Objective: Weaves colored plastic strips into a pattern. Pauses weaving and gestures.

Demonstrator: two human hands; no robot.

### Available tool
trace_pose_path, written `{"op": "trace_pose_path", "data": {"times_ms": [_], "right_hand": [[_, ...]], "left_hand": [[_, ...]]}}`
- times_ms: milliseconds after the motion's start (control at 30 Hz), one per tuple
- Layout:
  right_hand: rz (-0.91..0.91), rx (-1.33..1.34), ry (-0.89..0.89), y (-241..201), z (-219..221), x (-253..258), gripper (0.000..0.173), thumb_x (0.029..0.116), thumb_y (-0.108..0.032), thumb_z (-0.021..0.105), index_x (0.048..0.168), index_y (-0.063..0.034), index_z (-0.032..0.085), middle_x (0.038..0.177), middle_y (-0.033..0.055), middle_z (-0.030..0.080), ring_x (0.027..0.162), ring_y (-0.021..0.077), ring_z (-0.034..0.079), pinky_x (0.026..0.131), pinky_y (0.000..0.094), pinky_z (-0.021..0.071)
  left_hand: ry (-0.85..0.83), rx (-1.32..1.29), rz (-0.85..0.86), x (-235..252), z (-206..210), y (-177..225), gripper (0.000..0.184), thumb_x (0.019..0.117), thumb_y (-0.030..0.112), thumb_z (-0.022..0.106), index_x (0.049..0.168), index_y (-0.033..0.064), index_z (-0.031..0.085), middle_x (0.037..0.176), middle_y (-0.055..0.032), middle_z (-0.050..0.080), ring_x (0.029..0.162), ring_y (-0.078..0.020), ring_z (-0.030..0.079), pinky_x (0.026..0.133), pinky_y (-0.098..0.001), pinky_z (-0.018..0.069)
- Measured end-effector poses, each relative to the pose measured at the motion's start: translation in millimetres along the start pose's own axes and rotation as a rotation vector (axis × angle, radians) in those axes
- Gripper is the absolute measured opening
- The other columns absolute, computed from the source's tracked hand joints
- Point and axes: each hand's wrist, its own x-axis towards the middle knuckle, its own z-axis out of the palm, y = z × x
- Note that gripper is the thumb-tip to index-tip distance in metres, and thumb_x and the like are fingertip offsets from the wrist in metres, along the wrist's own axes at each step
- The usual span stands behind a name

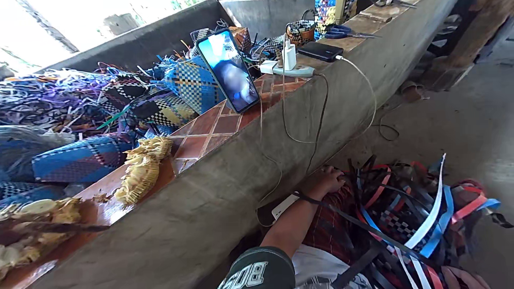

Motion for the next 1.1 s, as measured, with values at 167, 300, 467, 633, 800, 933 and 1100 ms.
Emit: {"op": "trace_pose_path", "data": {"times_ms": [167,300,467,633,800,933,1100], "right_hand": [[-0.017,0.026,0.015,6,3,1,0.032,0.1031,-0.017,0.055,0.115,0.0078,0.071,0.127,0.0344,0.061,0.123,0.0448,0.058,0.108,0.0528,0.0441],[-0.05,0.056,0.043,8,7,1,0.031,0.1026,-0.017,0.056,0.112,0.009,0.071,0.122,0.0355,0.062,0.119,0.0495,0.059,0.104,0.0595,0.0449],[-0.073,0.066,0.07,10,8,0,0.029,0.101,-0.015,0.057,0.109,0.0094,0.072,0.119,0.0372,0.062,0.115,0.0521,0.06,0.101,0.063,0.0448],[-0.078,0.085,0.074,15,11,-1,0.029,0.1006,-0.014,0.057,0.108,0.009,0.072,0.117,0.0356,0.064,0.115,0.0514,0.059,0.102,0.0621,0.0443],[-0.089,0.096,0.109,18,10,0,0.028,0.1,-0.014,0.058,0.107,0.0085,0.073,0.117,0.0352,0.064,0.114,0.0509,0.06,0.101,0.0615,0.0452],[-0.085,0.113,0.093,16,5,-3,0.027,0.1007,-0.013,0.058,0.107,0.0093,0.072,0.118,0.0362,0.063,0.115,0.0514,0.059,0.101,0.0624,0.0451],[-0.056,0.102,0.092,14,7,-5,0.027,0.1011,-0.014,0.058,0.108,0.0086,0.073,0.119,0.036,0.063,0.116,0.0511,0.059,0.102,0.0619,0.0445]], "left_hand": [[0.26,-0.17,0.134,-26,2,5,0.036,0.1021,0.028,0.059,0.134,0.0153,0.069,0.151,-0.0145,0.053,0.146,-0.0321,0.043,0.12,-0.0478,0.0352],[0.398,-0.601,0.308,-60,-42,40,0.028,0.1002,0.014,0.063,0.121,-0.0033,0.066,0.111,-0.0164,0.07,0.103,-0.0212,0.068,0.095,-0.0365,0.0558],[0.499,-1.481,0.608,-91,-122,83,0.019,0.0964,-0.003,0.059,0.088,0.0127,0.051,0.065,0.0043,0.057,0.052,-0.0035,0.052,0.052,-0.0197,0.0474],[0.57,-1.743,0.866,-100,-177,87,0.03,0.0987,0.0,0.053,0.076,0.019,0.05,0.061,0.0069,0.048,0.053,-0.0069,0.051,0.065,-0.0307,0.0573],[0.577,-1.839,0.92,-113,-182,81,0.031,0.0981,-0.001,0.049,0.073,0.0176,0.046,0.057,0.0063,0.04,0.056,-0.0102,0.049,0.088,-0.0441,0.0572],[0.533,-1.875,0.943,-120,-184,81,0.031,0.1006,0.003,0.046,0.073,0.0178,0.047,0.052,0.0073,0.037,0.052,-0.0089,0.048,0.088,-0.0416,0.0572],[0.495,-1.909,0.987,-121,-188,80,0.031,0.1027,0.004,0.044,0.075,0.0161,0.048,0.052,0.0069,0.036,0.052,-0.0092,0.048,0.091,-0.0418,0.0561]]}}
